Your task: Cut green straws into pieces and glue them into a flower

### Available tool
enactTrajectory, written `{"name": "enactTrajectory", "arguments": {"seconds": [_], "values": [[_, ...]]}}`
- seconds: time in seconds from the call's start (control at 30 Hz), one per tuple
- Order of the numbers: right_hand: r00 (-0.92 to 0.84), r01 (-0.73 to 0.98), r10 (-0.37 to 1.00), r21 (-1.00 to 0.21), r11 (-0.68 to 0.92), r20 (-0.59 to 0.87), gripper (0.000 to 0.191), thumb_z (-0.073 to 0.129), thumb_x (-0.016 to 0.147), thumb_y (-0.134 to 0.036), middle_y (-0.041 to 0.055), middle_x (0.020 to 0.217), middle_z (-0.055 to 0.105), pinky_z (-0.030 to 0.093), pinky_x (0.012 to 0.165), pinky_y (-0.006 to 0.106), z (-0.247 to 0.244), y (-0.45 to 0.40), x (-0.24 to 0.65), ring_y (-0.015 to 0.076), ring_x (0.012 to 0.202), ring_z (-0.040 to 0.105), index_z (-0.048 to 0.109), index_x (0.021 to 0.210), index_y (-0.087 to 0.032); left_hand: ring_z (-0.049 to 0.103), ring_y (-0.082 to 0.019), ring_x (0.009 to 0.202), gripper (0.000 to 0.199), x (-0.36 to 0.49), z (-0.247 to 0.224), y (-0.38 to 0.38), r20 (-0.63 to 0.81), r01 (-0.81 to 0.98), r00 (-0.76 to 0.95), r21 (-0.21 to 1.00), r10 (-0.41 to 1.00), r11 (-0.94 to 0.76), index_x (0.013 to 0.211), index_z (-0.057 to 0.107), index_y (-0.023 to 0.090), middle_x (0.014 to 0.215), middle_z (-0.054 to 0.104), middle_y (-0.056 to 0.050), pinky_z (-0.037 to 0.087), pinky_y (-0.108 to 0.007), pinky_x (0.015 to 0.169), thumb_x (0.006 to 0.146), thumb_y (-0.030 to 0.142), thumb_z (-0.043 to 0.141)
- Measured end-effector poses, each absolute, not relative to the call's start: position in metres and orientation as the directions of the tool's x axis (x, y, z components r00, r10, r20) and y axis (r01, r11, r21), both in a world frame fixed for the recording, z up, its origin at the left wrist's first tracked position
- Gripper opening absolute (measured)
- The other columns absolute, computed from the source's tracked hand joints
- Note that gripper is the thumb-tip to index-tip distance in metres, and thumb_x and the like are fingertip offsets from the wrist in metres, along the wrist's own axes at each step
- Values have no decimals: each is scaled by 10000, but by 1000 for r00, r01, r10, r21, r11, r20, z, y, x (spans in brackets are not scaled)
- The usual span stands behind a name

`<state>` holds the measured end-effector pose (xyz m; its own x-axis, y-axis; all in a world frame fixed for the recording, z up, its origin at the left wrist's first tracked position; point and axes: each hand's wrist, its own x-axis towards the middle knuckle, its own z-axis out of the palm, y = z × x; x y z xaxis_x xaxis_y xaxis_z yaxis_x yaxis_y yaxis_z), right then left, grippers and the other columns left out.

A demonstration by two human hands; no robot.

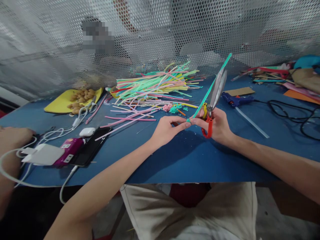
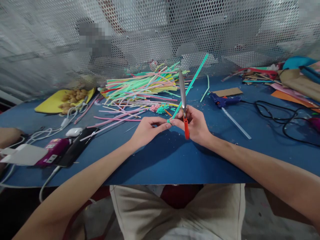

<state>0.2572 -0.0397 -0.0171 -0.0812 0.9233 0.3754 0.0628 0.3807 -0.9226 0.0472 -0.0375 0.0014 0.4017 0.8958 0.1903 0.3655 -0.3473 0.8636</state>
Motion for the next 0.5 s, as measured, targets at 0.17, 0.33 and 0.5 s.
{"name": "enactTrajectory", "arguments": {"seconds": [0.17,0.33,0.5], "values": [[-81,58,925,-925,376,371,479,913,672,-527,24,816,686,612,774,419,-19,-40,258,255,854,726,570,846,-242,645,-139,716,409,47,-2,-37,123,309,429,911,895,-273,1018,802,174,938,783,-68,497,-233,595,881,549,715],[-68,51,919,-918,392,389,484,916,665,-538,25,828,680,612,807,418,-19,-39,258,260,873,733,581,848,-241,610,-100,641,412,49,-1,-38,21,230,455,963,890,-140,995,791,148,933,791,-93,499,-207,546,875,537,729],[-82,66,912,-910,408,403,450,912,682,-516,21,818,680,604,780,394,-17,-41,257,231,822,720,591,829,-237,617,-101,637,402,50,1,-39,-41,191,450,980,892,-51,936,787,140,930,789,-99,546,-224,558,810,522,801]]}}
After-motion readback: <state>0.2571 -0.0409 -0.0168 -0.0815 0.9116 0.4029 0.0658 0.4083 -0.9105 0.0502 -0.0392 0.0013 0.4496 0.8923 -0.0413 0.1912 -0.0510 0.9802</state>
